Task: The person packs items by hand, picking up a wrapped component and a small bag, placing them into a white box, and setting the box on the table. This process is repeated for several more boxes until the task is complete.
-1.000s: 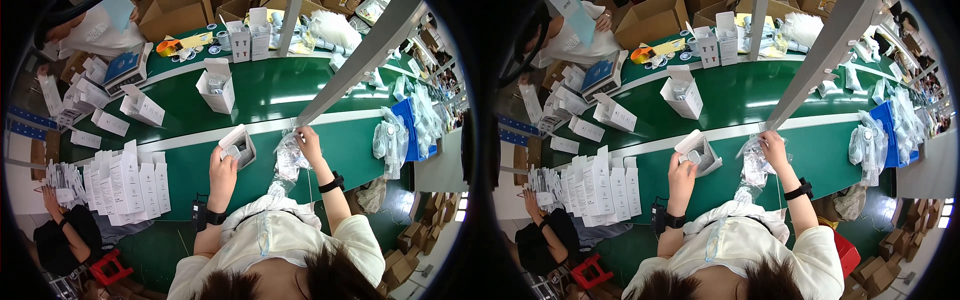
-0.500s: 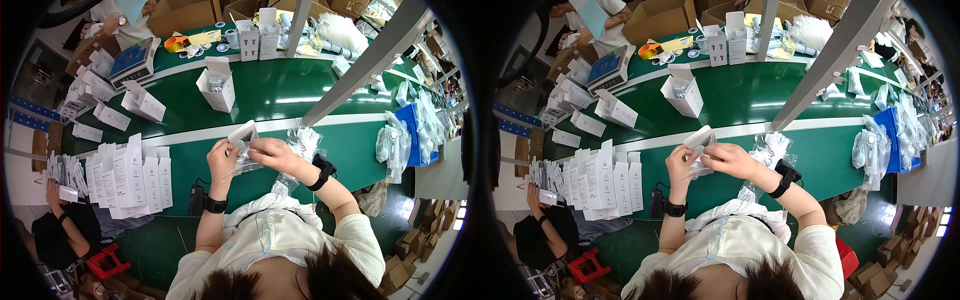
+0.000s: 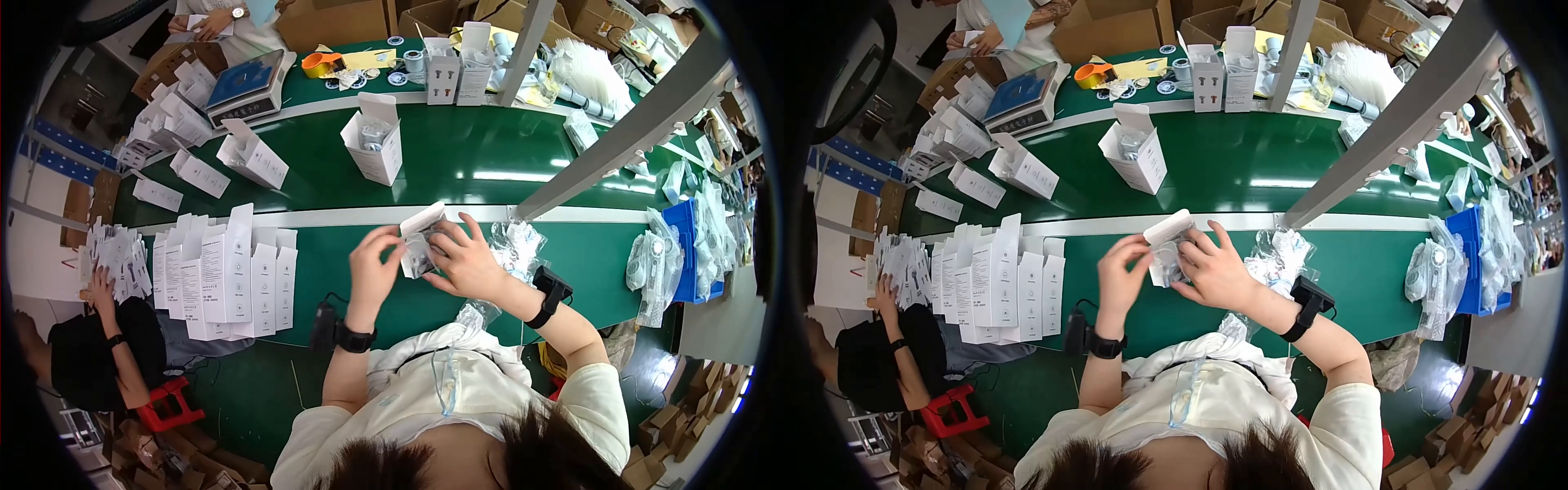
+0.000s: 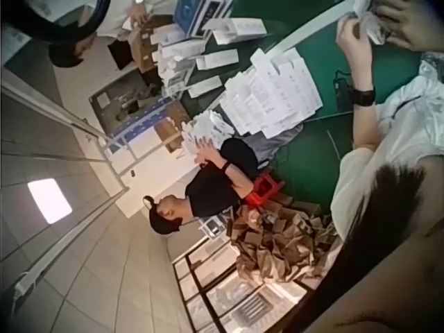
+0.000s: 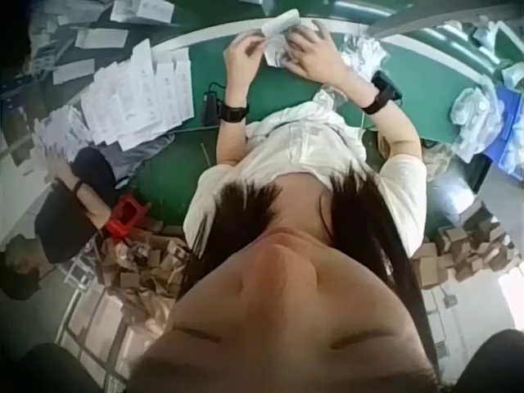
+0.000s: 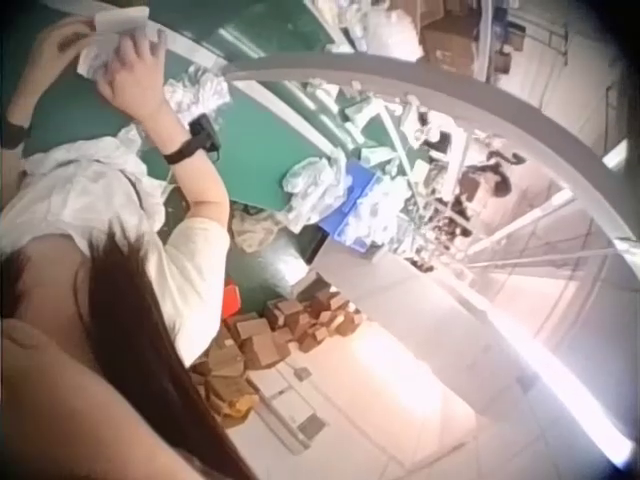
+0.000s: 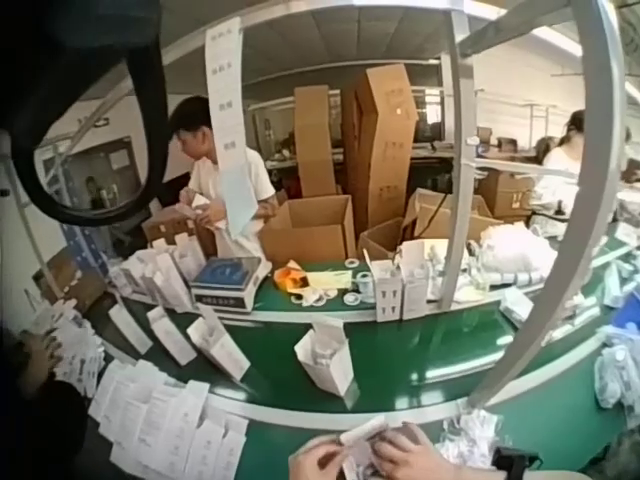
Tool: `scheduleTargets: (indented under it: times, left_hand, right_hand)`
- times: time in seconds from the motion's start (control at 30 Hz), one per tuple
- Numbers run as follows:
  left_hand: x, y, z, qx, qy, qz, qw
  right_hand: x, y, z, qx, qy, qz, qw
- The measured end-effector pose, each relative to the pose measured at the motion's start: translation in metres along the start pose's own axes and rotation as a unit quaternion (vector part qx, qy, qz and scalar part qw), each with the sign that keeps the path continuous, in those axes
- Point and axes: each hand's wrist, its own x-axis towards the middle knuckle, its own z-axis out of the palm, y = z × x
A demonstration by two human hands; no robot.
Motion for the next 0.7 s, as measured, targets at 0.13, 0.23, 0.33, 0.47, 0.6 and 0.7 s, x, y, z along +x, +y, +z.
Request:
scheduleTargets:
  times: [0.13, 0.23, 0.33, 0.47, 0.6, 0.7]
  left_hand:
    - [0.02, -0.02, -0.116, 0.391, 0.239, 0.064, 0.886]
    - [0.018, -0.035, -0.19, 0.62, 0.215, -0.131, 0.743]
    - [0.017, -0.043, -0.209, 0.614, 0.04, -0.349, 0.707]
    - [0.003, -0.041, -0.202, 0.568, 0.06, -0.282, 0.771]
    - [-0.012, -0.027, -0.184, 0.496, 0.107, -0.215, 0.835]
    - [-0.023, 0.019, -0.142, 0.348, 0.093, -0.108, 0.927]
  right_hand:
    - [-0.013, 0.005, 0.013, -0.043, -0.005, 0.059, 0.997]
    - [-0.03, 0.019, 0.041, 0.049, 0.068, -0.012, 0.996]
    - [-0.023, 0.016, 0.035, 0.021, 0.04, -0.004, 0.999]
    - [-0.021, 0.016, 0.023, 0.091, 0.011, -0.003, 0.996]
    - [-0.034, 0.033, 0.034, 0.232, 0.112, 0.077, 0.963]
    - [-0.039, 0.035, 0.072, 0.358, 0.111, 0.142, 0.916]
